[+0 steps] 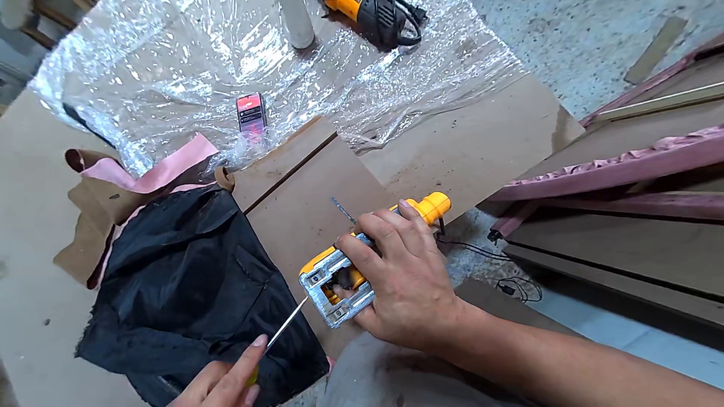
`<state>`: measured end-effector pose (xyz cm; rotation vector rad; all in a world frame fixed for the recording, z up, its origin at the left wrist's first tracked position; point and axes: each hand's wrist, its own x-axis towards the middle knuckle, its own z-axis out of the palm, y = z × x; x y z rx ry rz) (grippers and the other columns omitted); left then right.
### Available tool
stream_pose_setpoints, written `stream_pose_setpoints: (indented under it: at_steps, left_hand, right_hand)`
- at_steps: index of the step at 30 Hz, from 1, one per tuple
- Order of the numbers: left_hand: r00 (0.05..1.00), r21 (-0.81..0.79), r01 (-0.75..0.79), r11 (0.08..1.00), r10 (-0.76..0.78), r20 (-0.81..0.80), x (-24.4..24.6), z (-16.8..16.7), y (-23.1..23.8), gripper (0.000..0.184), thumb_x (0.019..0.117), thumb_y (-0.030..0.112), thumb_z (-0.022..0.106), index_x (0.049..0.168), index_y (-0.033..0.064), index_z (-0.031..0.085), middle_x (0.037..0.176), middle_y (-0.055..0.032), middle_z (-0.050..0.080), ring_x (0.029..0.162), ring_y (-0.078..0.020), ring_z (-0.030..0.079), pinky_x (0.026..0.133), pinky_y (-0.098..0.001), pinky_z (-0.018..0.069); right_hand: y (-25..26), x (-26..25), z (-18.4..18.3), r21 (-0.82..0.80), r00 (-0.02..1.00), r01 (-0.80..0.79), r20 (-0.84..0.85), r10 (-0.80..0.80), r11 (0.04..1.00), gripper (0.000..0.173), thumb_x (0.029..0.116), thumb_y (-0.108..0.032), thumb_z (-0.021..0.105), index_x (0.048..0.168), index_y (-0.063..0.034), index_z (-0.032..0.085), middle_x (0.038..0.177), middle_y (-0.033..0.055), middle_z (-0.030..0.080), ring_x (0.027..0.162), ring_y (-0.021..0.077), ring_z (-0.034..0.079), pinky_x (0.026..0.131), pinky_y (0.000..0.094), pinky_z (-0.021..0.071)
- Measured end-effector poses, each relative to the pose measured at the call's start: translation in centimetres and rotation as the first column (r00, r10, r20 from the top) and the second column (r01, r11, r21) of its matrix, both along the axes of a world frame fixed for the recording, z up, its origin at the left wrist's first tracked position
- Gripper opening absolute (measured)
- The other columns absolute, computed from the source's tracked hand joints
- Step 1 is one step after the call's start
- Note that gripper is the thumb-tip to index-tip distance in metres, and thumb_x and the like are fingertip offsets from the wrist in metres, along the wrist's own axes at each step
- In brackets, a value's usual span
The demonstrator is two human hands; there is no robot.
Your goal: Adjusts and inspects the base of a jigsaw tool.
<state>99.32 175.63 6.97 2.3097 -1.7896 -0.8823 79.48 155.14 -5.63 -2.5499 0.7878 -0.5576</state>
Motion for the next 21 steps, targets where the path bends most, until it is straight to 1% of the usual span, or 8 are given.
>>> stream_pose_setpoints:
  at_steps: [1, 3, 4, 7, 9, 12, 15, 21]
  left_hand:
    - [0.999, -0.009, 0.039, 0.999, -0.039, 0.009, -0.1, -0.3, -0.7, 0.039, 0.1069, 0.021, 0.052, 0.143, 0.0097, 0.062, 0.095, -0.0179, 0.067, 0.073, -0.0277, 0.066, 0.058, -0.0417, 0.0540]
    - [0.994, -0.023, 0.105, 0.994, -0.104, 0.024, -0.3, -0.6, -1.9, 0.037, 0.1072, 0.020, 0.052, 0.141, 0.0101, 0.062, 0.102, -0.0178, 0.069, 0.079, -0.0279, 0.069, 0.061, -0.0412, 0.0561]
    - [0.991, -0.030, 0.128, 0.991, -0.127, 0.038, -0.4, -0.6, -2.3, 0.037, 0.1072, 0.020, 0.052, 0.142, 0.0107, 0.062, 0.103, -0.0174, 0.069, 0.080, -0.0277, 0.069, 0.061, -0.0409, 0.0558]
    - [0.981, -0.014, 0.172, 0.985, -0.170, 0.099, -0.5, -0.4, -3.1, 0.038, 0.1070, 0.018, 0.051, 0.144, 0.0147, 0.061, 0.096, -0.0162, 0.067, 0.072, -0.0282, 0.066, 0.053, -0.0411, 0.0510]
    - [0.976, 0.026, 0.181, 0.983, -0.183, 0.120, -0.6, 0.2, -3.5, 0.040, 0.1067, 0.017, 0.050, 0.145, 0.0176, 0.061, 0.093, -0.0161, 0.066, 0.068, -0.0290, 0.065, 0.050, -0.0415, 0.0491]
    - [0.967, 0.075, 0.200, 0.977, -0.209, 0.144, -0.7, 1.1, -4.0, 0.041, 0.1058, 0.016, 0.050, 0.146, 0.0193, 0.060, 0.093, -0.0169, 0.067, 0.066, -0.0302, 0.065, 0.049, -0.0421, 0.0485]
    - [0.962, 0.088, 0.202, 0.975, -0.215, 0.168, -0.9, 1.6, -4.1, 0.041, 0.1053, 0.015, 0.050, 0.145, 0.0193, 0.062, 0.093, -0.0179, 0.067, 0.066, -0.0315, 0.065, 0.049, -0.0430, 0.0485]
    - [0.958, 0.134, 0.184, 0.974, -0.208, 0.198, -1.5, 2.4, -4.7, 0.042, 0.1061, 0.016, 0.048, 0.145, 0.0187, 0.061, 0.091, -0.0168, 0.066, 0.063, -0.0297, 0.064, 0.047, -0.0413, 0.0462]
  right_hand:
    - [0.0, 0.0, 0.0, 0.000, 1.000, -0.001, 0.002, 0.001, 1.000, 0.065, 0.0741, -0.048, 0.073, 0.132, -0.0218, 0.062, 0.133, 0.0093, 0.056, 0.138, 0.0306, 0.045, 0.123, 0.0640, 0.0168]
    - [0.0, 0.1, 0.0, 0.007, 1.000, -0.001, 0.007, 0.001, 1.000, 0.065, 0.0741, -0.048, 0.074, 0.133, -0.0217, 0.063, 0.133, 0.0094, 0.056, 0.138, 0.0308, 0.045, 0.123, 0.0640, 0.0165]
    - [0.0, 0.1, 0.0, 0.008, 1.000, 0.002, 0.011, -0.002, 1.000, 0.065, 0.0743, -0.047, 0.074, 0.132, -0.0214, 0.063, 0.132, 0.0096, 0.057, 0.138, 0.0312, 0.046, 0.123, 0.0639, 0.0170]
    - [-0.1, 0.1, 0.1, 0.013, 1.000, 0.006, 0.009, -0.006, 1.000, 0.063, 0.0750, -0.046, 0.073, 0.132, -0.0212, 0.063, 0.132, 0.0102, 0.057, 0.138, 0.0317, 0.046, 0.123, 0.0642, 0.0172]
    - [-0.1, 0.1, 0.1, 0.009, 1.000, 0.011, 0.000, -0.011, 1.000, 0.063, 0.0749, -0.047, 0.073, 0.131, -0.0215, 0.063, 0.133, 0.0104, 0.057, 0.139, 0.0320, 0.046, 0.123, 0.0642, 0.0179]
    - [-0.1, 0.2, 0.2, 0.009, 1.000, 0.016, 0.027, -0.016, 1.000, 0.059, 0.0761, -0.046, 0.072, 0.129, -0.0204, 0.065, 0.132, 0.0114, 0.058, 0.137, 0.0333, 0.047, 0.122, 0.0653, 0.0187]
    - [-0.1, 0.2, 0.3, 0.007, 0.999, 0.020, 0.026, -0.020, 1.000, 0.058, 0.0769, -0.045, 0.072, 0.129, -0.0207, 0.064, 0.132, 0.0111, 0.058, 0.137, 0.0327, 0.048, 0.122, 0.0649, 0.0198]
    - [-0.1, 0.4, 0.3, 0.010, 0.999, 0.019, 0.029, -0.019, 1.000, 0.055, 0.0798, -0.048, 0.069, 0.128, -0.0200, 0.066, 0.130, 0.0108, 0.058, 0.136, 0.0330, 0.048, 0.121, 0.0655, 0.0201]
